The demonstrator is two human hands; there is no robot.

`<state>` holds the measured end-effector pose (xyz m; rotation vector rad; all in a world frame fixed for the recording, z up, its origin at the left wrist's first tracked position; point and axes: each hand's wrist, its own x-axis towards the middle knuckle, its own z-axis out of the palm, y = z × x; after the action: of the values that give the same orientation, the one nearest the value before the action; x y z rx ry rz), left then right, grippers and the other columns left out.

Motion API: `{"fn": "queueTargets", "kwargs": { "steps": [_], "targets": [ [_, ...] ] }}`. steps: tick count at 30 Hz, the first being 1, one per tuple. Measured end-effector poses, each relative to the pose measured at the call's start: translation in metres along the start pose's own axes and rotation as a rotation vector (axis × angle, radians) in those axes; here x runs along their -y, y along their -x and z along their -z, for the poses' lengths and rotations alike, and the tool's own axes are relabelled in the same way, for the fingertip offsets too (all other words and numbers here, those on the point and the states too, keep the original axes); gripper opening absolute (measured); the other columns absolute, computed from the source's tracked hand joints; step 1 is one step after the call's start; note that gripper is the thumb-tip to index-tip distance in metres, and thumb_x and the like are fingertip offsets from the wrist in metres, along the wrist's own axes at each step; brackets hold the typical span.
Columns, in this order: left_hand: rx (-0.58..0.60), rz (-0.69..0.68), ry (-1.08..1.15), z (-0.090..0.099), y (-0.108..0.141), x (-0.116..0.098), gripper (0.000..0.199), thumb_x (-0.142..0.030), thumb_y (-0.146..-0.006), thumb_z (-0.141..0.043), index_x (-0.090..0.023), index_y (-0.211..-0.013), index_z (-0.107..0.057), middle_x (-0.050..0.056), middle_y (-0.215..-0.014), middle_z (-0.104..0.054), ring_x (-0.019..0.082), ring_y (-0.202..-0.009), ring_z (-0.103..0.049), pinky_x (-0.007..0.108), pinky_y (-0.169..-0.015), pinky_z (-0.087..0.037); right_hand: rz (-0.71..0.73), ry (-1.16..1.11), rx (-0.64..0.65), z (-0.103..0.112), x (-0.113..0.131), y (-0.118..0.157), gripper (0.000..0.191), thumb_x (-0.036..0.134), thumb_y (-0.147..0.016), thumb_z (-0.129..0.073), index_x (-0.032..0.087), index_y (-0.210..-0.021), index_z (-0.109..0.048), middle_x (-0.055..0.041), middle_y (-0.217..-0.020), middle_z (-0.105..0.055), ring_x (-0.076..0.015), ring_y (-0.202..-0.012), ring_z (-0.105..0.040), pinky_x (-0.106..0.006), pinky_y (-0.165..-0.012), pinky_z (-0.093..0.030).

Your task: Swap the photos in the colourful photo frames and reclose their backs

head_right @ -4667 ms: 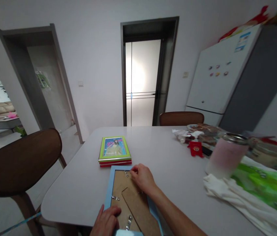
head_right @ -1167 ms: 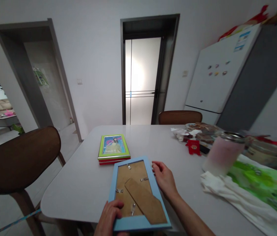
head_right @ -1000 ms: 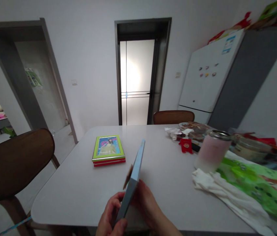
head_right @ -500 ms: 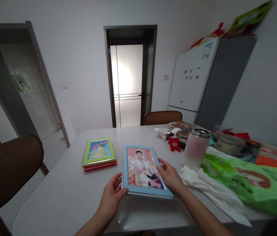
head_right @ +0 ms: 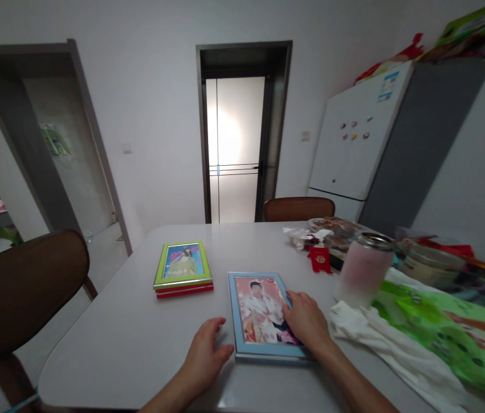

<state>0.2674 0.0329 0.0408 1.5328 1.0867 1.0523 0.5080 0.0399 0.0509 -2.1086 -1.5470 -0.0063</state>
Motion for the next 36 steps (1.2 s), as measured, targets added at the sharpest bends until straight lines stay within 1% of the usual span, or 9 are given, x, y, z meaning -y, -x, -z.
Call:
{"fn": "queueTargets", "kwargs": {
  "steps": [7,11,16,21,24,27,31,33,36],
  "targets": [
    [-0.198,0.164,0.174,0.058,-0.030,0.015,0.034,-0.022,-0.060,-0.063,-0.011,-0.091,-0.055,0.012,-0.097,-0.058,0.020,-0.087,-0.055,0.031,-0.078,-0.040,0.432,-0.059,0.065,-0.040,0.127,-0.002,0.039,0.022,-0.073,-0.045,0.014,-0.111,-0.050,-0.0086,-0.113,-0.053,-0.0181,-0.105,-0.044,-0.029,-0.091,-0.030],
    [-0.274,0.247,0.329,0.081,-0.032,0.017,0.035,-0.027,-0.063,-0.063,-0.011,-0.092,-0.052,0.009,-0.087,-0.059,0.017,-0.078,-0.058,0.028,-0.069,-0.044,0.551,-0.081,0.090,-0.066,0.189,-0.014,0.047,0.020,-0.067,-0.053,0.016,-0.113,-0.046,-0.0102,-0.119,-0.047,-0.0224,-0.108,-0.040,-0.034,-0.089,-0.030],
    [-0.330,0.290,0.525,0.094,-0.025,0.018,0.033,-0.028,-0.064,-0.064,-0.011,-0.089,-0.053,0.006,-0.075,-0.061,0.015,-0.067,-0.060,0.027,-0.064,-0.045,0.596,-0.102,0.138,-0.070,0.209,-0.012,0.023,0.009,-0.066,-0.048,0.013,-0.088,-0.056,-0.0129,-0.097,-0.057,-0.0237,-0.096,-0.047,-0.037,-0.082,-0.032],
    [-0.346,0.146,0.706,0.091,-0.011,0.004,0.030,-0.035,-0.067,-0.060,-0.015,-0.090,-0.057,0.005,-0.086,-0.064,0.018,-0.083,-0.060,0.028,-0.074,-0.045,0.692,-0.209,0.230,-0.050,0.198,0.037,0.022,0.016,-0.064,-0.055,0.018,-0.086,-0.056,-0.0072,-0.103,-0.056,-0.0198,-0.099,-0.046,-0.033,-0.087,-0.032],
    [-0.365,0.054,0.692,0.084,0.011,-0.012,0.034,-0.032,-0.067,-0.060,-0.015,-0.097,-0.057,0.005,-0.095,-0.064,0.021,-0.090,-0.057,0.030,-0.079,-0.044,0.546,-0.535,0.314,-0.031,0.192,0.058,0.038,0.029,-0.063,-0.061,0.019,-0.099,-0.053,-0.0087,-0.118,-0.048,-0.0219,-0.108,-0.042,-0.037,-0.092,-0.030],
    [-0.351,-0.028,0.434,0.081,0.037,-0.029,0.037,-0.028,-0.069,-0.058,-0.013,-0.103,-0.055,0.008,-0.095,-0.064,0.022,-0.088,-0.058,0.032,-0.080,-0.044,0.234,-0.972,0.396,-0.010,0.190,0.066,0.053,0.043,-0.070,-0.052,0.021,-0.117,-0.041,-0.0094,-0.123,-0.043,-0.0216,-0.111,-0.041,-0.039,-0.091,-0.033],
    [-0.204,-0.424,-0.094,0.083,0.064,-0.039,0.043,-0.019,-0.068,-0.058,-0.022,-0.111,-0.051,0.008,-0.109,-0.059,0.024,-0.098,-0.054,0.037,-0.084,-0.042,-0.101,-1.431,0.448,0.016,0.188,0.078,0.052,0.050,-0.073,-0.044,0.028,-0.119,-0.036,-0.0050,-0.125,-0.044,-0.0207,-0.107,-0.045,-0.034,-0.080,-0.043],
    [-0.126,-0.641,-0.301,0.082,0.073,-0.035,0.047,-0.019,-0.067,-0.060,-0.026,-0.112,-0.050,0.008,-0.114,-0.056,0.025,-0.102,-0.051,0.039,-0.086,-0.040,-0.203,-1.541,0.509,0.025,0.184,0.086,0.050,0.049,-0.072,-0.046,0.025,-0.116,-0.041,-0.0059,-0.118,-0.050,-0.0215,-0.101,-0.051,-0.033,-0.076,-0.045],
    [-0.101,-0.708,-0.457,0.077,0.082,-0.019,0.042,-0.027,-0.072,-0.059,-0.030,-0.112,-0.050,0.008,-0.109,-0.059,0.025,-0.098,-0.055,0.037,-0.084,-0.043,-0.291,-1.505,0.618,0.028,0.175,0.095,0.049,0.045,-0.067,-0.053,0.018,-0.108,-0.051,-0.0088,-0.103,-0.060,-0.0237,-0.088,-0.058,-0.034,-0.072,-0.046]
  ]
}}
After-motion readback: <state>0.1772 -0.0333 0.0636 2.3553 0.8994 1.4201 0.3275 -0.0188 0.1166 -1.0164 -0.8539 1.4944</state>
